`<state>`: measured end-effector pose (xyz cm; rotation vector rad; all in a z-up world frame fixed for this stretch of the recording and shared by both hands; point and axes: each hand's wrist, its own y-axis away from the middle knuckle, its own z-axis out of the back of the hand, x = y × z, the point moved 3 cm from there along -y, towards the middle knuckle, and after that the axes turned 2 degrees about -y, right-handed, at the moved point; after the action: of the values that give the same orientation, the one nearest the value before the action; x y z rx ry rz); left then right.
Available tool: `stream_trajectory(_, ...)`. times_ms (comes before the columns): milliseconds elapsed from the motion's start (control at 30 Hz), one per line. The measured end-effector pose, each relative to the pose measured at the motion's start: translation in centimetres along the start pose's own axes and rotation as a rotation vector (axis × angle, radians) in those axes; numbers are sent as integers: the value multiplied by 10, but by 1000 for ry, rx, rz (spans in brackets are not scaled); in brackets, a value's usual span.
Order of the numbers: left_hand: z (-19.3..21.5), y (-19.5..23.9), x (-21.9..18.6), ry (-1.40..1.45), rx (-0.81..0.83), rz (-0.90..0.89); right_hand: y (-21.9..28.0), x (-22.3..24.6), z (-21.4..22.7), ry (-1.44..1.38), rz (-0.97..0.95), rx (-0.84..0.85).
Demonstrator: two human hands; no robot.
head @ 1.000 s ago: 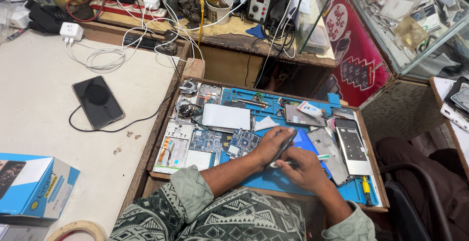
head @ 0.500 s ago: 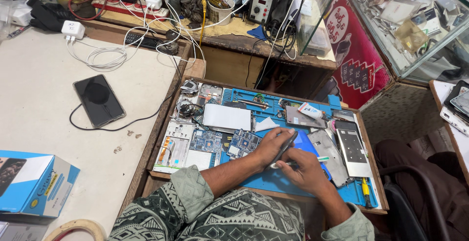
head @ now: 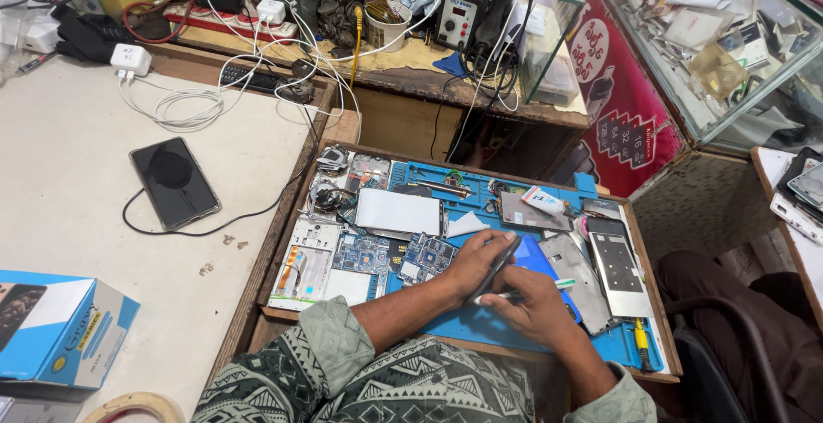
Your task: The person wipes the back of a black smartphone with a white cloth on a cluttered workbench. They repeatedly rub the surface and rotate the phone to clean different areas. The workbench contains various disassembled phone parts and tools.
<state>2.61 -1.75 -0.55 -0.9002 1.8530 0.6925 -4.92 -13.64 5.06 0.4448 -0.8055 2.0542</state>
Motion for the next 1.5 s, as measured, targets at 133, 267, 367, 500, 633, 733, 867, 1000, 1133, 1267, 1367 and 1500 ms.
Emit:
stream_trajectory(133, 1, 0, 1, -5, 0, 0, 0, -3, -2, -9, -60, 16)
stream_trajectory(267, 1, -2, 2, 7, 1, -8, 0, -2, -2, 1, -11, -6)
stream_trajectory(367, 2, -4, 5, 13, -14, -5, -1, -2, -1, 7, 5, -14)
stream_trajectory(500, 3, -8, 11, 73, -20, -27, -1, 0, 1, 10, 69, -42)
stream_trajectory(633, 4, -10, 14, 110, -11, -10, 0, -1, 2, 30, 33, -46)
stream_trajectory(733, 4, -9, 13, 106, -12, 20, -1, -2, 2, 42, 64, -50)
stream_trajectory(867, 2, -6, 8, 88, -20, 26, 1, -3, 2, 66, 50, -41)
stream_trajectory(1000, 0, -3, 3, 76, -19, 37, 0, -2, 2, 54, 37, -32)
stream_trajectory(1133, -1, -1, 0, 43, -19, 46, 0, -1, 2, 59, 36, -30)
stream_trajectory(1267, -1, 0, -1, 40, -16, 41, -1, 0, 3, 58, 45, -29)
stream_trajectory(1367, -1, 0, 0, 65, -9, 43, -1, 1, 4, 51, 37, -27)
stream_trajectory(1500, -1, -1, 1, 67, -8, 40, -1, 1, 4, 38, 25, -24)
